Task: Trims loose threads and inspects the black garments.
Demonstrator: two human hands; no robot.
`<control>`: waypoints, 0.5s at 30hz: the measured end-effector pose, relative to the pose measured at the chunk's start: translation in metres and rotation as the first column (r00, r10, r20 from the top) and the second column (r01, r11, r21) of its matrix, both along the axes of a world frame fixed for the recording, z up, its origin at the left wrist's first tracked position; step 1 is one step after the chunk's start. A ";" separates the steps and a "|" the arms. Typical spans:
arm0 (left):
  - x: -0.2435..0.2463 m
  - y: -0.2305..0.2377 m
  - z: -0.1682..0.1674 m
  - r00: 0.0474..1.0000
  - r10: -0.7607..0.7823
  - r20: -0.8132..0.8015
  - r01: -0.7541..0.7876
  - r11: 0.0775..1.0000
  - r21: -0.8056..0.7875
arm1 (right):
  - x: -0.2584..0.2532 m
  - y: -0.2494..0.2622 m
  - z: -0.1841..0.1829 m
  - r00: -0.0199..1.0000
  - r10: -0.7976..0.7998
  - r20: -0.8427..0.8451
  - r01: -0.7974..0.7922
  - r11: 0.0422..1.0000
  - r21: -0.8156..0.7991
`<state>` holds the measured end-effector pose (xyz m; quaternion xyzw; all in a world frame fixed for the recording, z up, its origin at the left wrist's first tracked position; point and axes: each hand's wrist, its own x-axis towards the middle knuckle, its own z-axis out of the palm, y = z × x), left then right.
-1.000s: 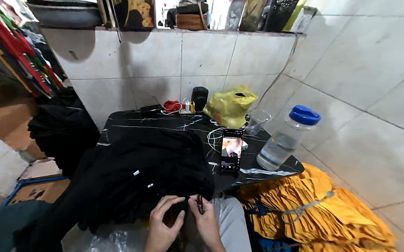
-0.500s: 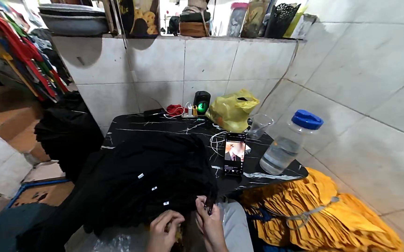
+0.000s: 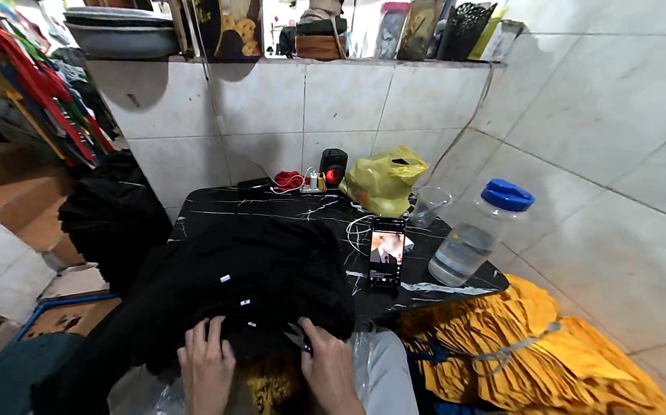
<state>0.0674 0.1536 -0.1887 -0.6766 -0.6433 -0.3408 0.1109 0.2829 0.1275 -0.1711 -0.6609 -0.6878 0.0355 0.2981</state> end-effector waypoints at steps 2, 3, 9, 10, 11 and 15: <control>-0.012 0.003 0.009 1.000 -0.004 -0.012 0.004 0.999 -0.035 | 0.001 -0.001 0.017 0.999 0.024 0.047 -0.010 0.957 -0.290; -0.019 0.004 0.012 1.000 0.002 -0.016 -0.002 0.999 -0.046 | 0.002 0.000 0.023 0.998 0.033 0.059 -0.009 0.929 -0.369; -0.061 -0.036 0.042 0.991 0.064 0.120 -0.003 0.893 -0.451 | 0.004 0.007 0.036 0.996 0.073 0.046 -0.035 0.831 -0.555; -0.064 -0.041 0.041 0.985 0.084 0.151 0.002 0.866 -0.500 | 0.002 0.009 0.037 0.996 0.084 0.044 -0.042 0.808 -0.587; -0.064 -0.045 0.037 0.978 0.095 0.187 0.011 0.867 -0.499 | -0.001 0.010 0.038 0.995 0.089 0.044 -0.044 0.793 -0.607; -0.060 -0.040 0.028 0.797 0.055 0.601 0.083 0.977 -0.198 | -0.005 0.013 0.036 0.997 0.077 0.028 -0.044 0.789 -0.613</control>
